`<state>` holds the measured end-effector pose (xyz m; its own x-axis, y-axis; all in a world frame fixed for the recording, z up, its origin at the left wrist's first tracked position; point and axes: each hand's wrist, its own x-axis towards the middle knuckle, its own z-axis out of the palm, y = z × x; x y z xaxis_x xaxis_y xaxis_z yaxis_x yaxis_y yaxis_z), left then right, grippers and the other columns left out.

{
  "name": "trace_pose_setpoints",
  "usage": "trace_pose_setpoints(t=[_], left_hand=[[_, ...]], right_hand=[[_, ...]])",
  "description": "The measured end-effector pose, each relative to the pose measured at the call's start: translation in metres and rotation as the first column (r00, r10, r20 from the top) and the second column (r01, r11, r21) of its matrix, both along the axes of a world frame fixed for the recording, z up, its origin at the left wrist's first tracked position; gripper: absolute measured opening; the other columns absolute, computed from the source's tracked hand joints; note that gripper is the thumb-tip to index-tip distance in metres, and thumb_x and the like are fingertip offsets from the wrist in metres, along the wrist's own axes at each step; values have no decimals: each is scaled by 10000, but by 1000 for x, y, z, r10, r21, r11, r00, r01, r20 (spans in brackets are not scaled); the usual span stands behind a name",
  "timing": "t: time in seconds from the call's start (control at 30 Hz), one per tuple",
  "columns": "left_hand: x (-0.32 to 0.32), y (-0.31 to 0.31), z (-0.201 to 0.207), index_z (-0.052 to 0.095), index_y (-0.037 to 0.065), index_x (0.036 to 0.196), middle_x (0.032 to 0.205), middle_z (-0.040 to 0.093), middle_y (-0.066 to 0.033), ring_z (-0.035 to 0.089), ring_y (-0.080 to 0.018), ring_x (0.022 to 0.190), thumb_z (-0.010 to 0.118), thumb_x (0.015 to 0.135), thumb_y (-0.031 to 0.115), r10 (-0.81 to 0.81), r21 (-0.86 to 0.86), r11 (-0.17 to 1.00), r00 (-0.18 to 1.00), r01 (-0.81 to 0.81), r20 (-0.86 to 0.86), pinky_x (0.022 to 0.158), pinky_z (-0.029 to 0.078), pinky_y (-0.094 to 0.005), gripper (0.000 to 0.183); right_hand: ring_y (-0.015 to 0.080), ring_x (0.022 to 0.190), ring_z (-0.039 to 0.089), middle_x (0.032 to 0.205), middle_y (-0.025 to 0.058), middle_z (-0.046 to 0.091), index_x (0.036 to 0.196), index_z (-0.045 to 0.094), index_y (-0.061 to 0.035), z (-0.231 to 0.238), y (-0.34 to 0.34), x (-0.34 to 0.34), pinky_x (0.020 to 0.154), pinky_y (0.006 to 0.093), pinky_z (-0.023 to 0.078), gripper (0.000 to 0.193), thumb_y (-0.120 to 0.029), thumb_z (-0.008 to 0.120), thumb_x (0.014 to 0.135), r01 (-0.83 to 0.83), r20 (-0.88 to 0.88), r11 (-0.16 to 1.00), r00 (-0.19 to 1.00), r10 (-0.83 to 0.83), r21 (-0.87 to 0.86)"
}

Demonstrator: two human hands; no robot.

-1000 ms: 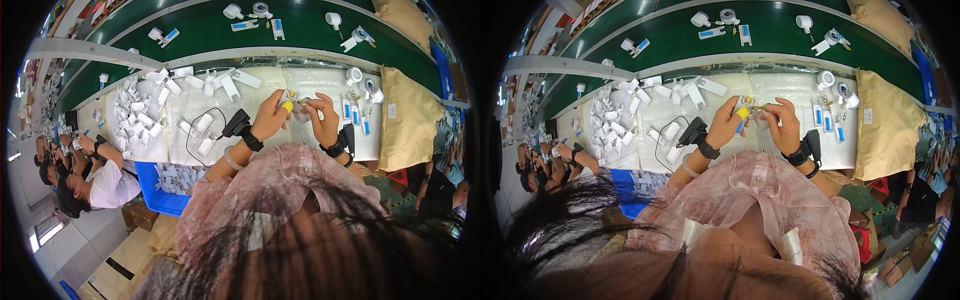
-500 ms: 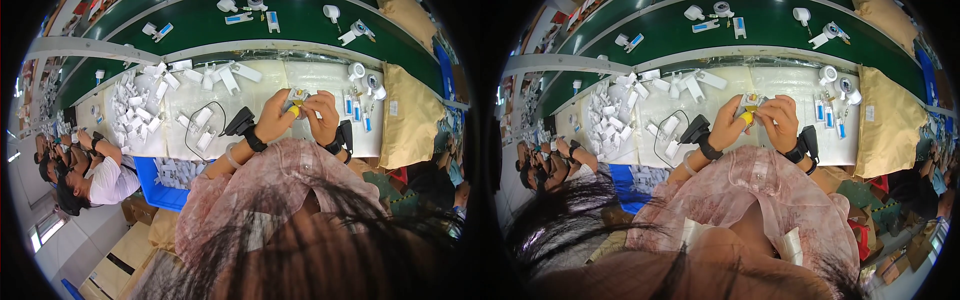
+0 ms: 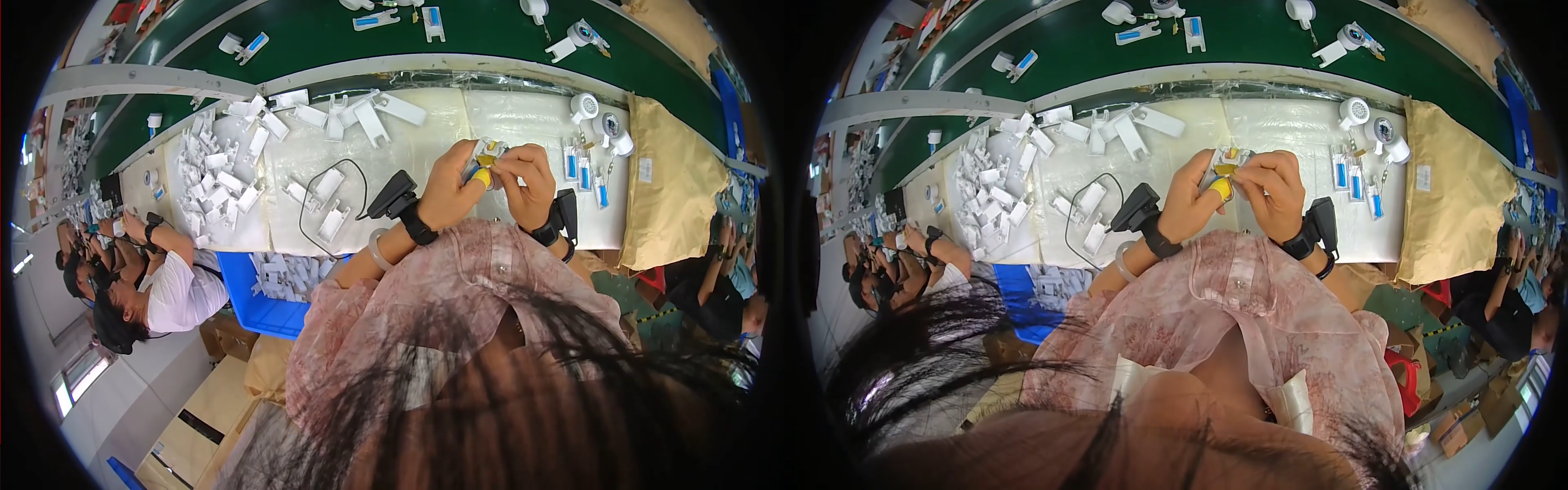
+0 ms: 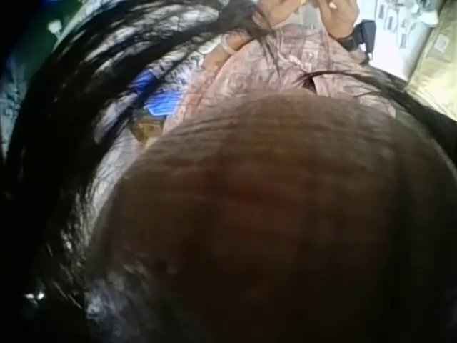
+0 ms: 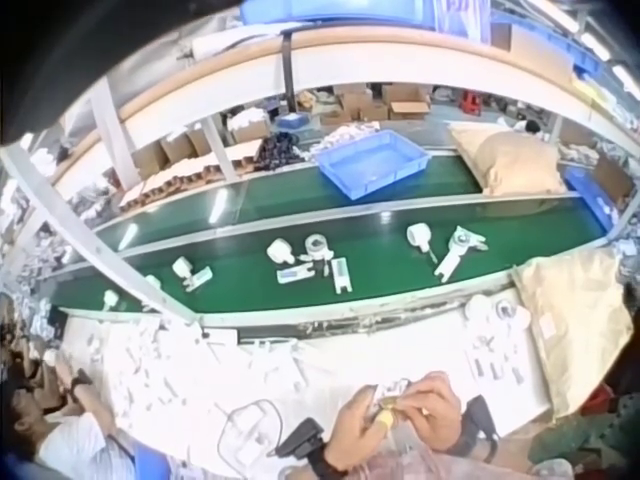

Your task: The person reaches for a plastic housing from the conveyor belt, fits a battery and a circuit board into it by hand, and places the assembled unit back onto the belt. This process is repeated for several more units throughout the video.

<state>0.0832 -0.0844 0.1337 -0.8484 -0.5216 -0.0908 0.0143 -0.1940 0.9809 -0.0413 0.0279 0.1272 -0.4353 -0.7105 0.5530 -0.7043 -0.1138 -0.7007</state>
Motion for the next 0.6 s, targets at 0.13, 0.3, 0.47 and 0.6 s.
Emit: trace_pose_setpoints(t=[0.13,0.3,0.47,0.6], left_hand=[[0,-2,3,565,-29,1083,906,574,-130,564,-205,779,546,777,56,-2,11,1000,1000,2,16,725,463,-303,318],[1,-4,4,567,-30,1078,910,582,-140,571,-217,776,537,762,48,-11,-16,1000,999,12,33,721,466,-309,327],[-1,-3,3,567,-31,1077,917,584,-151,574,-231,777,533,758,48,-16,-15,1000,999,16,38,720,467,-314,330],[0,-4,2,566,-32,1084,920,583,-155,578,-238,787,541,766,49,-15,-19,1000,999,15,39,724,469,-319,330]], right_hand=[[241,827,567,893,94,600,919,656,-33,0,-1,0,713,317,462,212,75,716,747,-6,9,1000,1000,6,10],[251,820,569,898,90,610,912,656,-31,2,-2,-1,721,328,464,210,70,720,741,-6,-31,1000,1000,6,-2],[255,828,566,899,88,613,908,655,-31,4,-2,-2,727,333,461,212,73,721,736,-8,-47,1000,999,8,-3],[255,836,566,904,87,613,907,654,-33,2,-1,-2,728,333,463,215,78,720,735,-4,-49,1000,999,4,-4]])
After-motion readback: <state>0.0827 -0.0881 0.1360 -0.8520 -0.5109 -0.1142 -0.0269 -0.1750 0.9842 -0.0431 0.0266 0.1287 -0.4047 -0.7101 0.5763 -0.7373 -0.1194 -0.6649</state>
